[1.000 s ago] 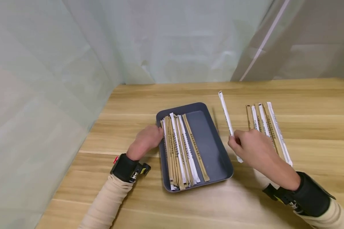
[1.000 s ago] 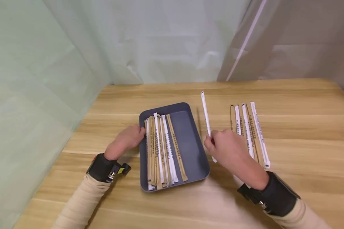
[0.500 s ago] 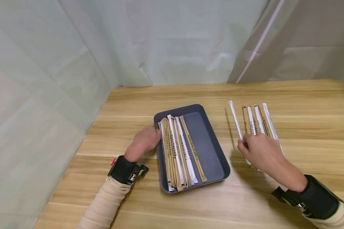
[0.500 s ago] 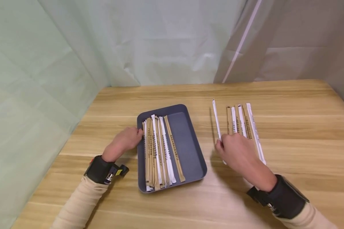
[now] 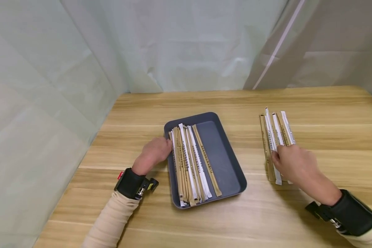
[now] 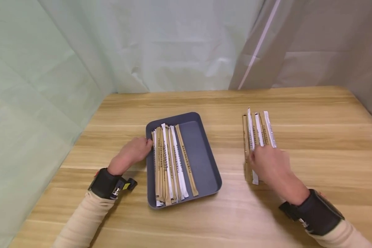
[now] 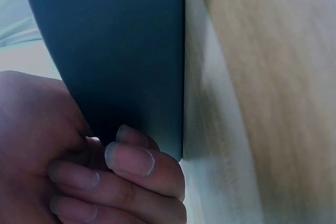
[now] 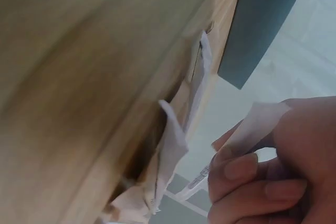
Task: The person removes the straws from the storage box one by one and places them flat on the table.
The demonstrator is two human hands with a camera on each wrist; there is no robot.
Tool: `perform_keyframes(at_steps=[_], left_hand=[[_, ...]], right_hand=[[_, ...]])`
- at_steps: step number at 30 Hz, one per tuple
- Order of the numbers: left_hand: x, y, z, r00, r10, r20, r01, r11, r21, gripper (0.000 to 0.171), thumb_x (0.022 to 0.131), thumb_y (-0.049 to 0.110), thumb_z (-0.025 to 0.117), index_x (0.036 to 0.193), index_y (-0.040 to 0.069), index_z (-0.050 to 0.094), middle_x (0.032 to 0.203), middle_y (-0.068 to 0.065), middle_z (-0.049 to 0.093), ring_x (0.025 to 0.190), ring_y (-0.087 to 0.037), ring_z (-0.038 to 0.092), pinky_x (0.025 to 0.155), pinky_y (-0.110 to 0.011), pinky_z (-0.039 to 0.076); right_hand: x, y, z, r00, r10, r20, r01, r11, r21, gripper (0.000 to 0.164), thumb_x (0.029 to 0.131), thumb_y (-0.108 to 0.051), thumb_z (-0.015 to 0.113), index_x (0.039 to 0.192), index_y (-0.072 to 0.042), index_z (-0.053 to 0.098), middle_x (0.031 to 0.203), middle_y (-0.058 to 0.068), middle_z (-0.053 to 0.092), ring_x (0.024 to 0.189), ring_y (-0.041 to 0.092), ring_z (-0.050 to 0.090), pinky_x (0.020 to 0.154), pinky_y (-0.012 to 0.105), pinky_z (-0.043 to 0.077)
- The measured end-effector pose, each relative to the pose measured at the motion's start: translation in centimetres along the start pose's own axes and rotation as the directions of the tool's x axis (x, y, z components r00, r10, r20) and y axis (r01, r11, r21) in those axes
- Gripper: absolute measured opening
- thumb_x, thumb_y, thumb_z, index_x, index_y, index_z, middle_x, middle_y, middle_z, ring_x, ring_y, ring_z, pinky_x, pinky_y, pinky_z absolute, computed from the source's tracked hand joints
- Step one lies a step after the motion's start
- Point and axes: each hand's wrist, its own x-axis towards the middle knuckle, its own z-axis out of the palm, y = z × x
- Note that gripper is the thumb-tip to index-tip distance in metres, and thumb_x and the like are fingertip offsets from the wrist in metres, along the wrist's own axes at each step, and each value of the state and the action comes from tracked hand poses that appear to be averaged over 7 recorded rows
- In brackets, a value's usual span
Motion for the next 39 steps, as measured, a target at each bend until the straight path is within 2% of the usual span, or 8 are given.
perform_keyframes(at_steps=[9, 13, 18, 21, 24, 29, 34, 39], left_hand=[[-0.2, -0.2, 0.2, 1.0, -0.003, -0.007, 0.003, 1.0, -0.017, 0.042, 0.1, 0.027, 0.03, 0.064, 0.011, 0.043, 0.064, -0.006, 0.044, 0.057, -0.022, 0.048, 0.049, -0.032, 0.037], [-0.5, -0.4, 0.3, 1.0, -0.022, -0.015, 0.022, 0.999, -0.026, 0.043, 0.101, 0.028, 0.029, 0.064, 0.011, 0.044, 0.064, -0.007, 0.045, 0.057, -0.022, 0.048, 0.05, -0.032, 0.038], [-0.5, -0.5, -0.2, 1.0, -0.008, -0.024, 0.008, 1.0, -0.005, 0.042, 0.101, 0.026, 0.028, 0.065, 0.01, 0.043, 0.065, -0.007, 0.044, 0.056, -0.022, 0.047, 0.05, -0.032, 0.037], [-0.6, -0.1, -0.2, 1.0, 0.003, -0.017, -0.003, 1.0, -0.001, 0.042, 0.101, 0.025, 0.028, 0.064, 0.011, 0.042, 0.065, -0.006, 0.044, 0.056, -0.021, 0.047, 0.05, -0.031, 0.037], [-0.7, 0.4, -0.1, 1.0, -0.006, -0.018, 0.006, 1.0, -0.008, 0.042, 0.1, 0.025, 0.029, 0.063, 0.011, 0.042, 0.065, -0.007, 0.046, 0.056, -0.021, 0.047, 0.05, -0.031, 0.038], [-0.6, 1.2, 0.4, 1.0, 0.001, -0.029, -0.002, 1.0, -0.009, 0.043, 0.1, 0.025, 0.028, 0.064, 0.01, 0.045, 0.07, -0.011, 0.051, 0.061, -0.023, 0.051, 0.054, -0.033, 0.041], [-0.1, 2.0, 0.7, 0.999, 0.047, 0.009, -0.047, 0.999, 0.002, 0.044, 0.103, 0.027, 0.027, 0.066, 0.01, 0.044, 0.066, -0.007, 0.045, 0.057, -0.02, 0.047, 0.05, -0.031, 0.038], [0.1, 2.5, 0.3, 0.997, 0.067, 0.023, -0.068, 0.997, 0.043, 0.043, 0.104, 0.027, 0.026, 0.069, 0.009, 0.047, 0.067, -0.006, 0.044, 0.056, -0.019, 0.046, 0.049, -0.03, 0.038]], right_hand=[[-0.4, 0.0, -0.1, 1.0, -0.002, 0.031, 0.004, 0.996, -0.089, 0.04, 0.093, -0.023, 0.055, 0.058, -0.01, 0.042, 0.048, 0.003, 0.038, 0.038, 0.018, 0.039, 0.032, 0.034, 0.031], [0.0, -1.2, -0.6, 0.993, -0.077, -0.093, 0.069, 0.994, -0.088, 0.038, 0.09, -0.022, 0.059, 0.059, -0.009, 0.042, 0.047, 0.003, 0.037, 0.037, 0.018, 0.037, 0.03, 0.036, 0.031], [0.8, -5.5, -0.5, 0.95, -0.24, -0.202, 0.238, 0.971, -0.034, 0.037, 0.086, -0.016, 0.063, 0.058, -0.013, 0.039, 0.046, -0.002, 0.032, 0.039, 0.014, 0.034, 0.032, 0.034, 0.031], [1.1, -8.9, -0.1, 0.947, -0.314, -0.07, 0.319, 0.943, 0.094, 0.034, 0.088, -0.013, 0.061, 0.06, -0.016, 0.041, 0.049, -0.006, 0.033, 0.041, 0.01, 0.034, 0.037, 0.027, 0.03], [1.5, -11.9, 0.4, 0.937, -0.333, 0.108, 0.314, 0.936, 0.162, 0.035, 0.09, -0.018, 0.061, 0.06, -0.016, 0.044, 0.05, -0.004, 0.038, 0.042, 0.01, 0.039, 0.04, 0.026, 0.033], [1.8, -14.3, 1.4, 0.926, -0.226, 0.303, 0.21, 0.974, 0.085, 0.044, 0.092, -0.022, 0.062, 0.053, -0.016, 0.041, 0.05, 0.0, 0.038, 0.042, 0.016, 0.043, 0.043, 0.03, 0.033], [1.5, -14.1, 1.7, 0.914, -0.166, 0.369, 0.14, 0.986, 0.094, 0.044, 0.088, -0.018, 0.062, 0.052, -0.017, 0.037, 0.05, -0.002, 0.031, 0.043, 0.015, 0.039, 0.044, 0.029, 0.029], [1.2, -13.3, 1.5, 0.938, -0.124, 0.322, 0.091, 0.989, 0.117, 0.037, 0.082, -0.012, 0.062, 0.054, -0.016, 0.039, 0.05, -0.003, 0.031, 0.043, 0.013, 0.035, 0.043, 0.028, 0.028]])
